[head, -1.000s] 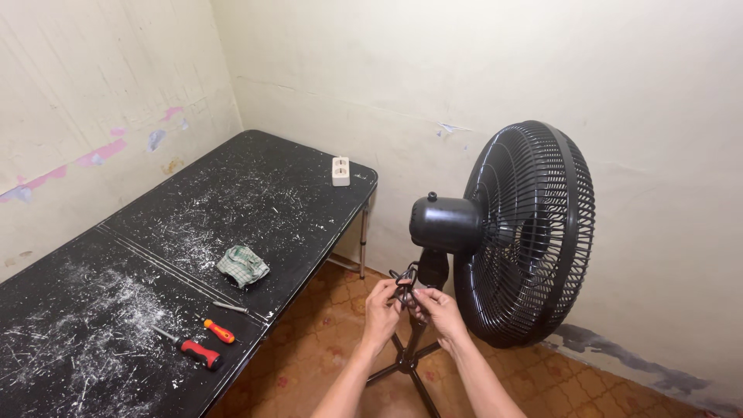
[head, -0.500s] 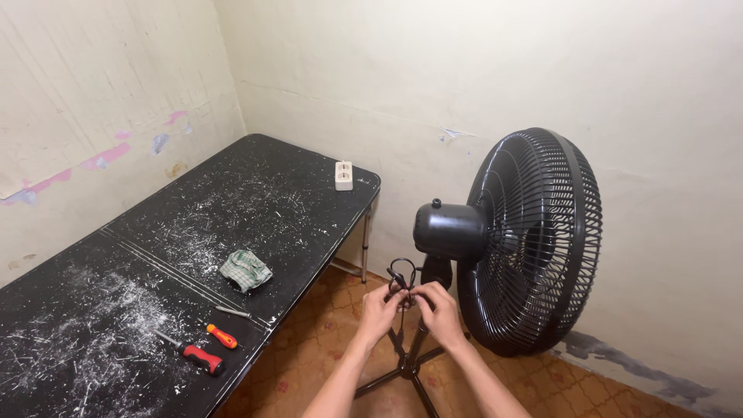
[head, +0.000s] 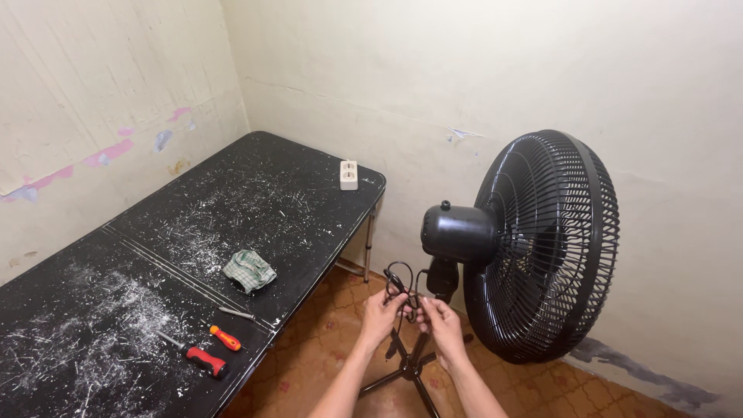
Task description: The person assembles a standing fan by attaching the fan blades to the motor hub, then securing the front and rear protective grilles. The person also wipes the rear grille with a cloth and coils the power cord around the stand.
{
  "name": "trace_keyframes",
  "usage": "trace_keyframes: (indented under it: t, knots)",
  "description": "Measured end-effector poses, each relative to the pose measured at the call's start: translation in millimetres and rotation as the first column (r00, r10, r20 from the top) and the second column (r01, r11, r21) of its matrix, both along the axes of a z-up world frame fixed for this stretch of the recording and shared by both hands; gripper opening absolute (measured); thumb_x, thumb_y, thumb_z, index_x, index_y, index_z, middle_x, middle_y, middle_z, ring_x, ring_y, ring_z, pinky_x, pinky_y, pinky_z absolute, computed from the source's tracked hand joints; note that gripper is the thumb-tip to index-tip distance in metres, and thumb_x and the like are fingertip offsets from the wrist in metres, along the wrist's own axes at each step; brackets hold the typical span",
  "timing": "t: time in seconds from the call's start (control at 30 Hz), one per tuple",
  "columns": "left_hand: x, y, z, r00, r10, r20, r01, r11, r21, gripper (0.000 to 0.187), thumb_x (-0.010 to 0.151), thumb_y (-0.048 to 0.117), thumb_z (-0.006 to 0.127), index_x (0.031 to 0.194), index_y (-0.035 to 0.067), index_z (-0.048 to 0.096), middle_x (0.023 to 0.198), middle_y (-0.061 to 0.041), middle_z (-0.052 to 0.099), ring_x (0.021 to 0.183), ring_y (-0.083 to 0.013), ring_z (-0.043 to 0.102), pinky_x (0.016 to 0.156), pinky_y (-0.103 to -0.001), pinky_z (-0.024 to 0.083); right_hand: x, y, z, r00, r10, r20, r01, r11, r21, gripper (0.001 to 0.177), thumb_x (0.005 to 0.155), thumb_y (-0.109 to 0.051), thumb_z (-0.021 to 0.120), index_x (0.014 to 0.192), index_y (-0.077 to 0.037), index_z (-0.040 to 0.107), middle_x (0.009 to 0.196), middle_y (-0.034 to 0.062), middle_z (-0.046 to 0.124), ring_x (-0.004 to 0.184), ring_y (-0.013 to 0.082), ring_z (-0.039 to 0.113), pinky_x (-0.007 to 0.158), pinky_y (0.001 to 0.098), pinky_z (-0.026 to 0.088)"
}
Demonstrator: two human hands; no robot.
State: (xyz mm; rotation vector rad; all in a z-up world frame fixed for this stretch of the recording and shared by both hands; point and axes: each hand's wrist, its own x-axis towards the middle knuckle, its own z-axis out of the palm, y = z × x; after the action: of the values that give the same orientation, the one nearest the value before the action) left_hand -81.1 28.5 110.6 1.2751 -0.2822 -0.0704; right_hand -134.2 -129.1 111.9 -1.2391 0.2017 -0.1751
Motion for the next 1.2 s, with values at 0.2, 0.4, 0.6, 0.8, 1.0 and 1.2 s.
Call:
trace_keyframes:
  t: [0.2, 0.4, 0.6, 0.8, 1.0, 1.2]
  knots:
    - [-17, -3, 5, 0.956, 0.193, 0.223, -0.253, 0.925, 0.285, 0.013, 0.092, 0.013, 0.076, 0.099, 0.002, 0.078, 0.079, -0.010, 0.075, 0.068, -0.0117, 0.063, 0.062, -0.028, 0.051, 7, 1, -6, 0.996, 0.037, -0.086, -0.032, 0.998, 0.056, 0.015, 0.096, -0.014, 0.069, 0.105, -0.003, 0.072, 0.090, 0.0030, 0.074, 0.079, 0.0083, 0.067, 0.067, 0.0222, 0.052]
    - [-28, 0, 33, 0.924, 0.175, 0.341, -0.283, 0.912, 0.298, 0.014, 0.091, 0.014, 0.073, 0.095, 0.001, 0.076, 0.078, -0.011, 0.071, 0.069, -0.0163, 0.065, 0.064, -0.031, 0.051, 13, -11, -4, 0.985, 0.170, -0.034, -0.165, 0.978, 0.124, 0.012, 0.096, -0.008, 0.070, 0.106, -0.001, 0.073, 0.090, 0.0054, 0.074, 0.077, 0.0111, 0.066, 0.067, 0.0249, 0.051]
    - [-30, 5, 54, 0.967, 0.120, 0.225, -0.191, 0.925, 0.328, 0.021, 0.093, 0.022, 0.073, 0.096, 0.002, 0.077, 0.077, -0.007, 0.075, 0.067, -0.0111, 0.067, 0.063, -0.029, 0.053, -13, 0, 47, 0.875, 0.053, 0.481, 0.360, 0.594, -0.720, 0.016, 0.087, 0.003, 0.068, 0.101, -0.001, 0.076, 0.088, 0.0065, 0.071, 0.077, 0.0174, 0.071, 0.069, 0.0285, 0.056]
    - [-12, -2, 31, 0.990, 0.094, 0.101, -0.121, 0.945, 0.305, 0.024, 0.095, 0.025, 0.073, 0.098, 0.002, 0.078, 0.076, -0.004, 0.074, 0.067, -0.0080, 0.060, 0.063, -0.028, 0.049, -18, -12, 54, 0.812, 0.174, 0.557, 0.469, 0.372, -0.801, 0.023, 0.077, 0.009, 0.065, 0.092, -0.002, 0.078, 0.094, 0.0112, 0.065, 0.089, 0.0229, 0.065, 0.076, 0.0337, 0.054]
    - [-8, -4, 18, 0.983, 0.086, 0.165, -0.118, 0.974, 0.195, 0.020, 0.093, 0.021, 0.075, 0.098, 0.002, 0.074, 0.084, 0.001, 0.075, 0.077, -0.0040, 0.063, 0.070, -0.025, 0.052, -21, -9, 31, 0.900, -0.051, 0.433, 0.340, 0.703, -0.625, 0.014, 0.092, -0.003, 0.064, 0.101, 0.000, 0.074, 0.095, 0.0043, 0.070, 0.084, 0.0155, 0.066, 0.073, 0.0285, 0.051]
    - [-18, -2, 20, 0.983, 0.037, 0.181, -0.079, 0.971, 0.226, 0.018, 0.091, 0.017, 0.077, 0.097, 0.001, 0.073, 0.081, 0.000, 0.072, 0.076, -0.0059, 0.060, 0.071, -0.025, 0.051, -4, -19, 13, 0.988, 0.137, -0.075, -0.137, 0.991, -0.004, 0.020, 0.096, -0.019, 0.068, 0.103, -0.002, 0.075, 0.086, 0.0001, 0.070, 0.072, 0.0066, 0.061, 0.063, 0.0223, 0.047]
